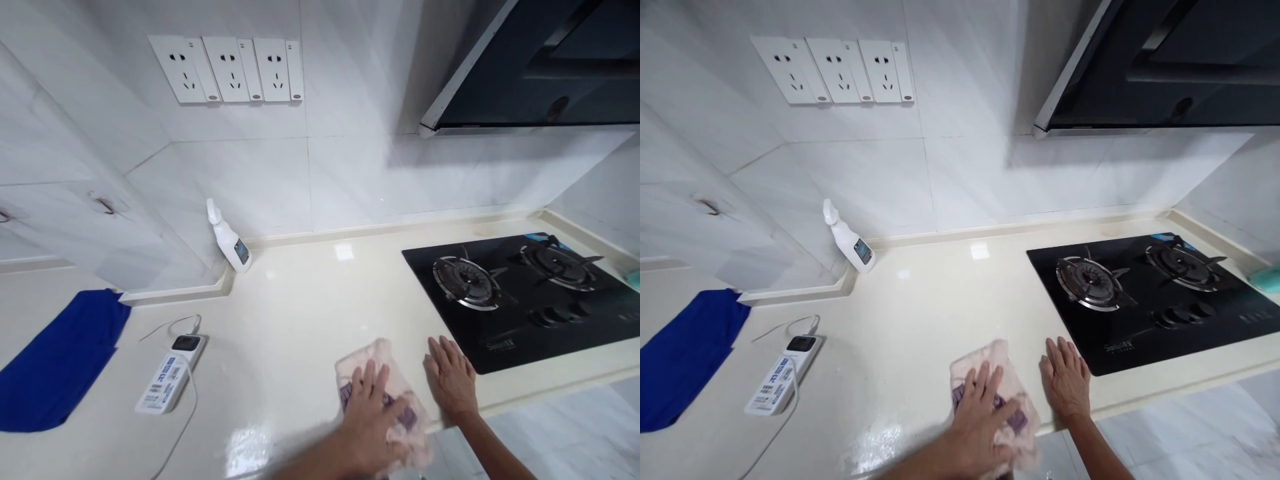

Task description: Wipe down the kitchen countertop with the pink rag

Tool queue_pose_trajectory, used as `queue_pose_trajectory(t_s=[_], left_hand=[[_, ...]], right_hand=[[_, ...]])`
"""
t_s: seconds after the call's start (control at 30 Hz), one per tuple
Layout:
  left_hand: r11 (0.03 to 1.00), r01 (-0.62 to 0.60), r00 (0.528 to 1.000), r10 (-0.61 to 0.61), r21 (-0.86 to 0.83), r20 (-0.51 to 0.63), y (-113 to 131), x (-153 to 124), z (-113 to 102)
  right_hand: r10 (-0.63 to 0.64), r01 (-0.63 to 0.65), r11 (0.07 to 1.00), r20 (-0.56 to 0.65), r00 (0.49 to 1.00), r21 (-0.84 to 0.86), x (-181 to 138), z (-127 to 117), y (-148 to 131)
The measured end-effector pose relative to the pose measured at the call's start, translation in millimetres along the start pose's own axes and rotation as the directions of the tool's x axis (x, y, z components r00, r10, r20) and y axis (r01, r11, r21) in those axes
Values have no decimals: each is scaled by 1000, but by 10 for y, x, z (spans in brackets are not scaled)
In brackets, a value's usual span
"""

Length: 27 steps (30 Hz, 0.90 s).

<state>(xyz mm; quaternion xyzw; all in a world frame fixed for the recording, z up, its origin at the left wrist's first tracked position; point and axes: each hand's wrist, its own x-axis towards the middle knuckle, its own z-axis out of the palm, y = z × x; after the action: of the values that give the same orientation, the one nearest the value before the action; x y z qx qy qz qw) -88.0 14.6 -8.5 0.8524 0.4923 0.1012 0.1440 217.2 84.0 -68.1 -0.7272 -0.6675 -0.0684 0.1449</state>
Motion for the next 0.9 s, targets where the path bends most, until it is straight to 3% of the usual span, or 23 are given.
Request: queue_pose_trajectory(t_s=[0.07,0.1,0.17,0.27,0.37,0.43,0.53,0.63,0.8,0.9], left_hand=[[990,-142,989,142,-15,49,-53,-268,176],[990,-141,989,141,0,44,-156,-444,242],[996,-14,999,18,91,-42,-477,-861,295],[943,219,963,-166,251,-214,-1052,-1510,146],[813,499,853,-400,300,-336,-1466,-1892,-170],[731,615,781,-512,295,-357,-1604,-1873,-367],[658,705,704,-604,265,-374,-1667,-1427,-575],[639,736,669,-635,223,-386,-1671,-671,-728],[721,674,722,-597,161,-351,-1749,678,-926],[780,612,776,-561,128,-288,-1706,1384,-893]], right_hand=[[-6,6,1000,-3,1000,1,-11,1,5],[-8,8,1000,-5,1000,3,-14,2,3],[-8,8,1000,-11,1000,9,-16,4,-11],[7,-7,1000,-8,1000,10,-8,7,-55],[39,-39,999,13,999,-9,7,11,-111],[52,-52,998,26,998,-24,18,14,-141],[49,-47,998,30,998,-41,29,22,-164],[39,-38,998,25,999,-43,31,30,-165],[32,-32,999,19,999,6,38,19,-160],[31,-31,999,19,999,27,54,4,-164]])
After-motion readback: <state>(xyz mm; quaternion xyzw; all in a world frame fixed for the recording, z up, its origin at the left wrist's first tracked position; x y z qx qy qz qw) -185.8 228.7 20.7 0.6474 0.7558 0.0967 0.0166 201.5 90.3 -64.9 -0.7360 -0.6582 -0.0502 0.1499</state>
